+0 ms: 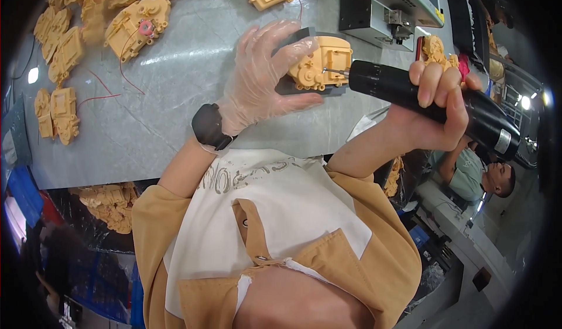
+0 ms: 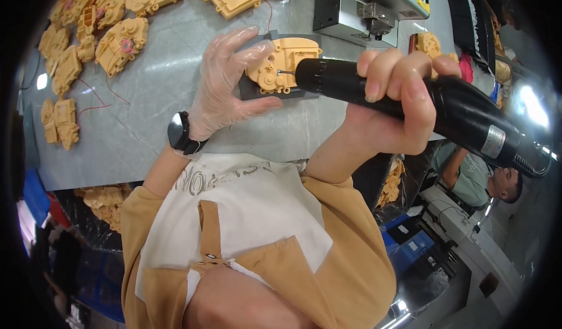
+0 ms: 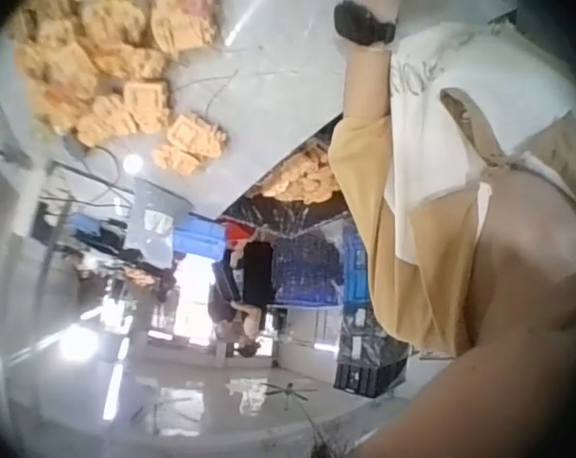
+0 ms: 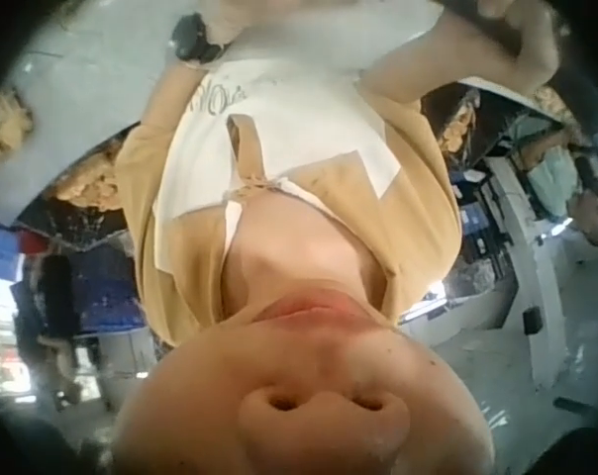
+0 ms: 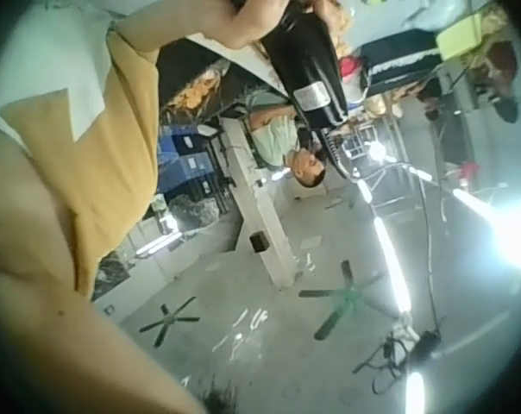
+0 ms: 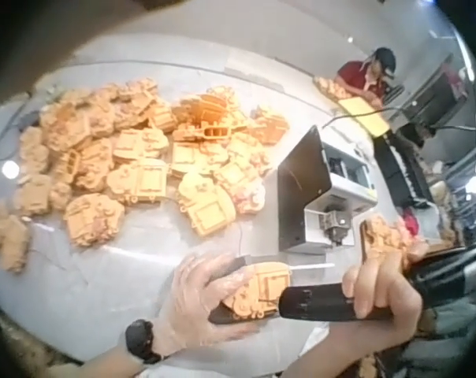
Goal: The person assembles plastic toy parts by placing casings onto a fixture and driving screws into them with an electric screwdriver.
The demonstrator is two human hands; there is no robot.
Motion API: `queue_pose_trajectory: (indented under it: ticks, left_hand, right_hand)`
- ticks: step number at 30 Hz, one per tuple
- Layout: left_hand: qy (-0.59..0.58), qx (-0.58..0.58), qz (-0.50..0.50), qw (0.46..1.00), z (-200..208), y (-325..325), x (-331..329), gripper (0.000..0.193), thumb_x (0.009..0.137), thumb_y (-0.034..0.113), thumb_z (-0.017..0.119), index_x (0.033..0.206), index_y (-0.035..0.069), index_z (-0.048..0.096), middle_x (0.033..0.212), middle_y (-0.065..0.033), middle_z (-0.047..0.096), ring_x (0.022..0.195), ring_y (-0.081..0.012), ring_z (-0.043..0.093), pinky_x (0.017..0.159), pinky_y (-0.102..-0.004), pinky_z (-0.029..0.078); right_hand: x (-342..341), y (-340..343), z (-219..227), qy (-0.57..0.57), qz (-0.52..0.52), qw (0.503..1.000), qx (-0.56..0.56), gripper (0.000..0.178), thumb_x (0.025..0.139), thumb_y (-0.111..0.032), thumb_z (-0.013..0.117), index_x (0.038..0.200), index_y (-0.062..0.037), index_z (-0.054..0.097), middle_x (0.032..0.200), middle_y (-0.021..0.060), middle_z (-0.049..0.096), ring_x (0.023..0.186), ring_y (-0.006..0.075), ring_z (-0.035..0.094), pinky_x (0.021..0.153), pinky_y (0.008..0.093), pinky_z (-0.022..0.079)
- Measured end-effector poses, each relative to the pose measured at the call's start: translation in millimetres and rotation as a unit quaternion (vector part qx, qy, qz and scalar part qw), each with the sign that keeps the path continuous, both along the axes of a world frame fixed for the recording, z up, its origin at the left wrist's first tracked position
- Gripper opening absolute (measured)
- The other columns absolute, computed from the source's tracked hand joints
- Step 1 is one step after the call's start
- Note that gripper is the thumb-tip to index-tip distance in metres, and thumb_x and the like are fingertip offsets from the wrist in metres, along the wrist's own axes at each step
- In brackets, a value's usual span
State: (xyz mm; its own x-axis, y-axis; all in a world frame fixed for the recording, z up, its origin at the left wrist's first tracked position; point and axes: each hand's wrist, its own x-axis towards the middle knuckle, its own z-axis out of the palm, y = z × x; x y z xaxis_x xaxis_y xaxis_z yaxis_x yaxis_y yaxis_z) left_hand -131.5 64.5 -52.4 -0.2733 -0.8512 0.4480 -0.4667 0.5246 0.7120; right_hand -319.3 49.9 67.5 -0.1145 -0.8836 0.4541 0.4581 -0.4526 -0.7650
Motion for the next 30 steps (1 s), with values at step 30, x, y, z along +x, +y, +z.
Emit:
queue_pose_trajectory:
  ticks: [30]
  left_hand:
    - [0.045, -0.094, 0.068, 0.992, -0.4, 5.7, 4.8, 0.019, 0.071, 0.025, 0.072, 0.087, 0.020, 0.063, 0.103, 0.0011, 0.058, 0.108, -0.0229, 0.047, 0.090, -0.0381, 0.035]
  right_hand:
    - [24.3, -3.3, -2.3, -0.014, 0.070, 0.997, 0.025, 0.039, 0.075, -0.004, 0.043, 0.113, -0.0088, 0.047, 0.067, 0.0055, 0.043, 0.053, 0.0180, 0.044, 0.062, 0.0380, 0.039]
